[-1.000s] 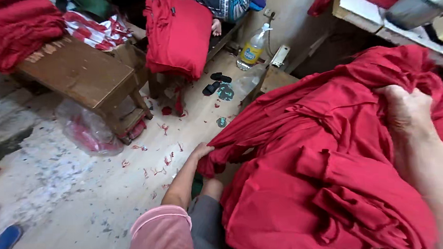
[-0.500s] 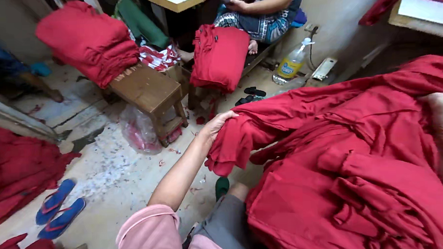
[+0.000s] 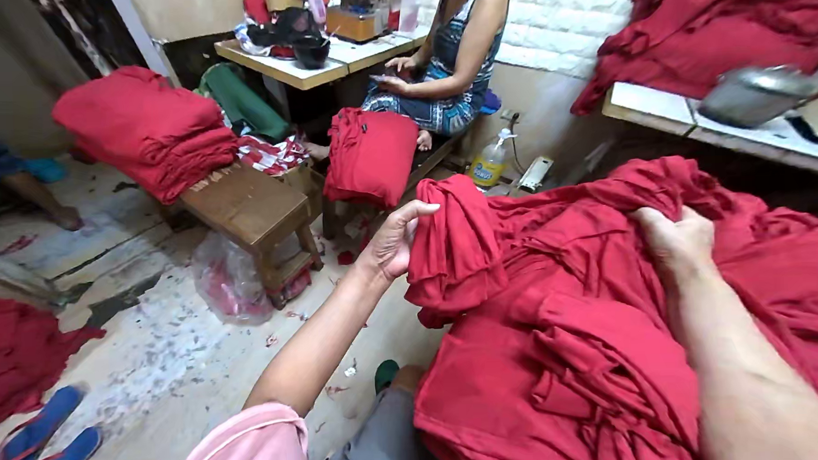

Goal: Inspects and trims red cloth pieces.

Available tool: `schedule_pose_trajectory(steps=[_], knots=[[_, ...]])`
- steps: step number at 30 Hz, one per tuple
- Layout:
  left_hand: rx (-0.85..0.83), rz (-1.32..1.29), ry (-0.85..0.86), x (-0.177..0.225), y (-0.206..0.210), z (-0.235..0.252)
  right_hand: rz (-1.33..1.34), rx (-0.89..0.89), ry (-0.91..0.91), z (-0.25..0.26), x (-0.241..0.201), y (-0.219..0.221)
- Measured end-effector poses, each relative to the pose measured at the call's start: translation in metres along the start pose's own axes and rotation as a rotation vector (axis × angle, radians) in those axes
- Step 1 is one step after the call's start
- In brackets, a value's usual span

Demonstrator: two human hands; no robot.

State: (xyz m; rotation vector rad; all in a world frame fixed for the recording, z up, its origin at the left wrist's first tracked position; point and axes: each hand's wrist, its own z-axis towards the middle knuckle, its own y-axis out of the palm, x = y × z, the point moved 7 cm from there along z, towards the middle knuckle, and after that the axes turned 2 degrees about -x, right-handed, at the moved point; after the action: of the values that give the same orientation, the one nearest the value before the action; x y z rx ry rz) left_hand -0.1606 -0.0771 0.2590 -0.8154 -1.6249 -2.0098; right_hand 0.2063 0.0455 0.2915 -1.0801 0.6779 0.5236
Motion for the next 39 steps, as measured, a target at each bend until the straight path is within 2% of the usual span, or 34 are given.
schedule_pose_trajectory(steps=[6, 11, 13, 16, 18, 21, 24, 27, 32, 36, 39], knots=[[-0.002, -0.051, 0.01, -0.006, -0.002, 0.004, -0.032, -0.021, 0.036, 0.003, 0.005, 0.002], [0.057, -0.066, 0.059, -0.008, 0.005, 0.0, -0.332, -0.079, 0.052, -0.008, -0.019, 0.0], [0.133, -0.052, 0.078, -0.011, 0.007, -0.001, -0.367, -0.045, -0.07, -0.019, -0.044, 0.0], [0.248, -0.061, 0.108, -0.018, 0.008, 0.002, -0.2, 0.004, -0.407, -0.046, -0.1, -0.003], [0.264, -0.084, 0.128, -0.026, 0.008, 0.008, 0.073, -0.104, -0.526, -0.063, -0.128, 0.004], [0.282, -0.107, 0.142, -0.034, 0.012, 0.012, 0.455, -0.429, -0.627, -0.091, -0.154, 0.031], [0.295, -0.102, 0.136, -0.038, 0.016, 0.013, 0.461, -0.629, -0.708, -0.114, -0.166, 0.051], [0.281, -0.114, 0.134, -0.039, 0.019, 0.013, 0.321, -0.81, -0.683, -0.132, -0.168, 0.067], [0.296, -0.035, 0.114, -0.041, 0.017, 0.014, 0.163, -0.793, -0.817, -0.14, -0.168, 0.077], [0.323, -0.042, 0.105, -0.044, 0.008, 0.014, 0.171, -0.776, -0.68, -0.134, -0.164, 0.069], [0.32, -0.067, 0.1, -0.045, 0.006, 0.011, 0.209, -0.759, -0.645, -0.129, -0.161, 0.071]])
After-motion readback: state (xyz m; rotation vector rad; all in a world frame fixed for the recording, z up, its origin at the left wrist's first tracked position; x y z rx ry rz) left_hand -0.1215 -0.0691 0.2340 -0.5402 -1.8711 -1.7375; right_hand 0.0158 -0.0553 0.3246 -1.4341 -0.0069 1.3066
